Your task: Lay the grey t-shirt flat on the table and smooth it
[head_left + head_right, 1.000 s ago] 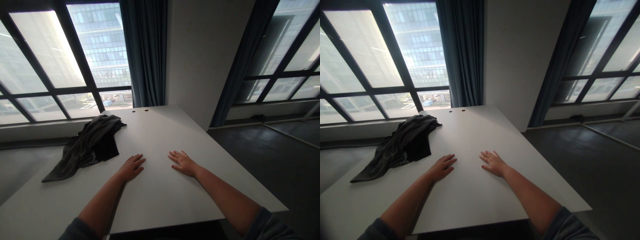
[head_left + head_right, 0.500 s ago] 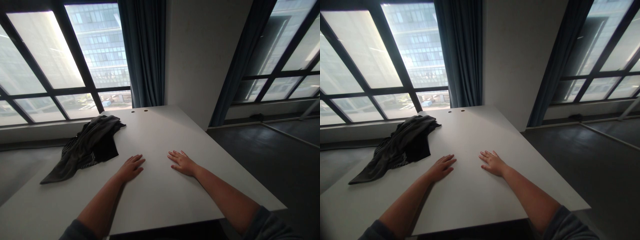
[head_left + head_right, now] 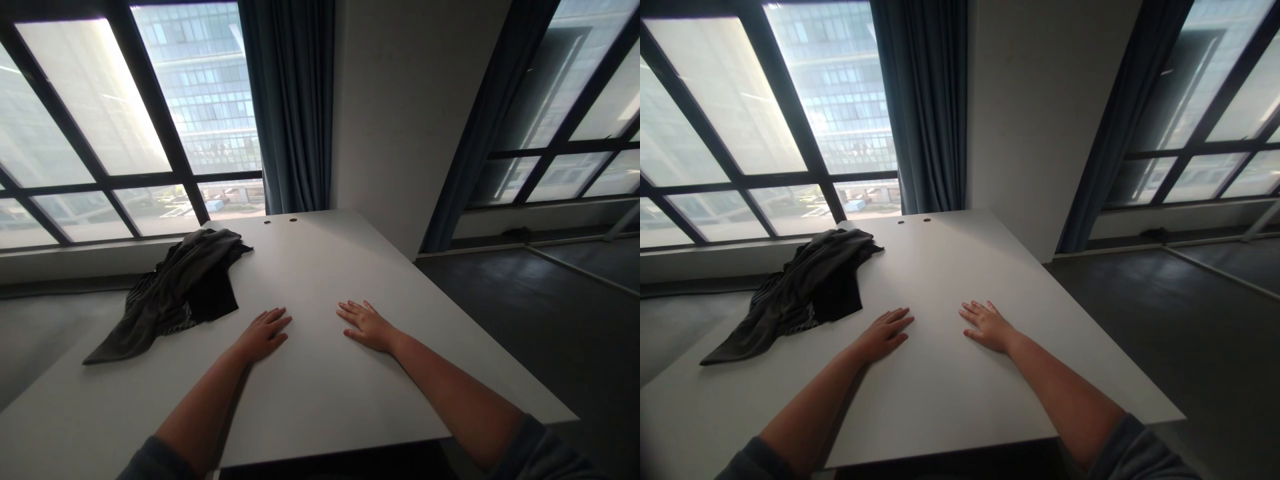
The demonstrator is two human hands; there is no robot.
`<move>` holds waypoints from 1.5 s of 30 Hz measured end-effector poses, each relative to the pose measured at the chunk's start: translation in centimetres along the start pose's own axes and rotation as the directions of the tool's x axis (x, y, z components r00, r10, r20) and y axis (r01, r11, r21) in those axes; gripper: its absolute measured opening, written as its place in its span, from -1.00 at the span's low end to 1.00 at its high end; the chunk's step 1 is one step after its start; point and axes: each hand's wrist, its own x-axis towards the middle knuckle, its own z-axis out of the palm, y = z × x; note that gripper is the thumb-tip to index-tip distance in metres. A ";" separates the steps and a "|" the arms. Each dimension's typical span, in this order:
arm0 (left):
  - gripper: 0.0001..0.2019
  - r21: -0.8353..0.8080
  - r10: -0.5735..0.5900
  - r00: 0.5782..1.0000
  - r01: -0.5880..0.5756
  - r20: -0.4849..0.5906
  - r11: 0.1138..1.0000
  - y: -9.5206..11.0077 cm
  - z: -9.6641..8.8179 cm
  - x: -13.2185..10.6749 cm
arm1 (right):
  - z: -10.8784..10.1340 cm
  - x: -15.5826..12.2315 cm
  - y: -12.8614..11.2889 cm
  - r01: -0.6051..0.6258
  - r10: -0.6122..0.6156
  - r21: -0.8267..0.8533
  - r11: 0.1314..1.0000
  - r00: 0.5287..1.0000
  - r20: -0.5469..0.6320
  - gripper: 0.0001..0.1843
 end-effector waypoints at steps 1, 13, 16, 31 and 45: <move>-0.47 0.000 -0.001 1.000 0.001 0.000 1.000 0.0 0.0 0.0 | -0.1 0.0 -0.1 -0.004 0.004 0.000 1.000 1.000 0.003 -0.28; -0.46 -0.011 -0.008 1.000 0.008 0.008 1.000 -0.1 0.2 -0.2 | 0.0 -0.1 -0.1 -0.003 0.004 -0.027 1.000 1.000 0.007 -0.28; -0.46 -0.009 -0.012 1.000 0.012 0.007 1.000 0.1 0.1 -0.3 | 0.6 0.1 0.5 0.017 -0.018 -0.029 0.999 1.000 -0.023 -0.27; -0.57 0.123 -0.240 0.971 0.239 -0.002 0.963 -8.1 -9.2 -0.4 | 1.8 1.1 1.7 -0.013 -0.005 -0.112 0.994 0.987 -0.163 -0.39; -0.46 0.081 -0.886 0.306 0.952 -0.349 0.297 -22.2 -17.1 -6.5 | 1.9 1.4 2.0 -0.019 0.009 -0.058 0.998 0.985 -0.175 -0.43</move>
